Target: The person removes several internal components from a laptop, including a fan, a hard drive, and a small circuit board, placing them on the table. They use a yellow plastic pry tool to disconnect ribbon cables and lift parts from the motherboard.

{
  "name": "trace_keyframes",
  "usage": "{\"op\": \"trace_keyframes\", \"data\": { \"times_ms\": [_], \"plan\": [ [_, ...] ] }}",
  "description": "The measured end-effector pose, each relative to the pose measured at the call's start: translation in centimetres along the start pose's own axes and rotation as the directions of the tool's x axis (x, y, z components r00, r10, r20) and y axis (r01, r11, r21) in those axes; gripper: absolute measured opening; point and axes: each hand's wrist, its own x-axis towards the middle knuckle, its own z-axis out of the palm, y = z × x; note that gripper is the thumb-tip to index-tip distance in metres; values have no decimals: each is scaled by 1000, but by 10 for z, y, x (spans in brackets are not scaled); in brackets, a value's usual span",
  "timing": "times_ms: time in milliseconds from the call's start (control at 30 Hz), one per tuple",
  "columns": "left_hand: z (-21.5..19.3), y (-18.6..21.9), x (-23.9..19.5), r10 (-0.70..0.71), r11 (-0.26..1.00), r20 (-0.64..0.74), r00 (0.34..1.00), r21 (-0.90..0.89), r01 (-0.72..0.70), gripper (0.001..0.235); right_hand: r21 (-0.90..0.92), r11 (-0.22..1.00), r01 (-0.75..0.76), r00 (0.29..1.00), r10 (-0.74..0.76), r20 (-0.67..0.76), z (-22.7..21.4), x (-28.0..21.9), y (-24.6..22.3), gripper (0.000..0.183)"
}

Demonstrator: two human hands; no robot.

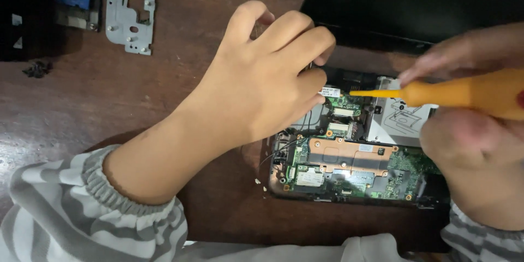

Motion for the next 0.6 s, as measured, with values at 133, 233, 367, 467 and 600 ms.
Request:
{"op": "trace_keyframes", "data": {
  "times_ms": [133,233,367,467,600],
  "plan": [
    [3,0,0,2,1000,-5,1000,14,-2,23,-624,215,751,-118,-887,-447,121,-112,33,55],
    [4,2,-1,-3,1000,-31,1000,20,3,21,-610,256,750,-88,-875,-476,127,-117,31,40],
    [4,1,0,9,1000,-37,999,27,-8,24,-571,173,802,-131,-883,-451,114,-88,57,51],
    [2,1,0,14,1000,-23,1000,28,-14,24,-611,171,773,-152,-886,-439,110,-92,53,51],
    [2,-1,0,21,999,3,1000,47,-21,24,-598,263,757,11,-920,-392,108,-123,26,26]
  ]
}}
